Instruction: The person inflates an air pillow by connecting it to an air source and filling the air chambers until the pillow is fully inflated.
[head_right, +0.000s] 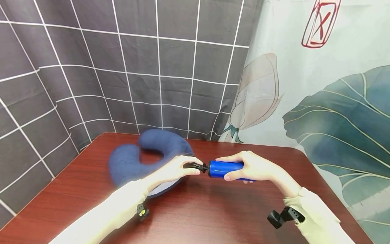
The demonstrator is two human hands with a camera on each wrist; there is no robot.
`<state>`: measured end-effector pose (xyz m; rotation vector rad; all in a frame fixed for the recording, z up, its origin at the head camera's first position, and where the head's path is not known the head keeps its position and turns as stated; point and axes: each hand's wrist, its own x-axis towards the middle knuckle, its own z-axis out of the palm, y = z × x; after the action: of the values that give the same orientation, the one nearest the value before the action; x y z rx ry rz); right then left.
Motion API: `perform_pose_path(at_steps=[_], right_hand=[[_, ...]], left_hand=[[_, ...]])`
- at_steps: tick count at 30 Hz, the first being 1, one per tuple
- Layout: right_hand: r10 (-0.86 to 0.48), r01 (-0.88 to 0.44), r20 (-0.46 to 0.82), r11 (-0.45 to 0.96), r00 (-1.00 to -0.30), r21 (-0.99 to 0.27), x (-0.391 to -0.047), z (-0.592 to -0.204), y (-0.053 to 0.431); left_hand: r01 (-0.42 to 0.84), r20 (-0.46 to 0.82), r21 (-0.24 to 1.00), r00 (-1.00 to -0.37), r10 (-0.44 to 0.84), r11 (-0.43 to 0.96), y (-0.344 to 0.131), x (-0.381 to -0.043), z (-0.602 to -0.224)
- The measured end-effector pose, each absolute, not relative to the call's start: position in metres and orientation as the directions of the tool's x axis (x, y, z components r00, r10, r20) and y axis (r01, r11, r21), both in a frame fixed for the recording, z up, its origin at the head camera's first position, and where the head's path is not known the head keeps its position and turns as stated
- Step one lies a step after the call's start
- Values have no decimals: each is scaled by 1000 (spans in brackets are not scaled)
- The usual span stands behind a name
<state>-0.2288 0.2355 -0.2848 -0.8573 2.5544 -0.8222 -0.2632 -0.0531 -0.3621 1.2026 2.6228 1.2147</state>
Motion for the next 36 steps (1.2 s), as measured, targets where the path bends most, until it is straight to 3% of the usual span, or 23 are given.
perform_pose_path(at_steps=[7, 25, 36], right_hand=[[-650, -450, -133, 646, -748, -617, -220, -271, 256], [-599, -427, -109, 675, -794, -602, -203, -254, 314], [-584, -360, -148, 660, -798, -660, -223, -272, 290]], left_hand=[[650, 300, 647, -698, 651, 398, -55, -263, -361], [657, 303, 627, -700, 647, 417, -55, -264, -360], [620, 292, 666, -728, 620, 415, -51, -263, -359]])
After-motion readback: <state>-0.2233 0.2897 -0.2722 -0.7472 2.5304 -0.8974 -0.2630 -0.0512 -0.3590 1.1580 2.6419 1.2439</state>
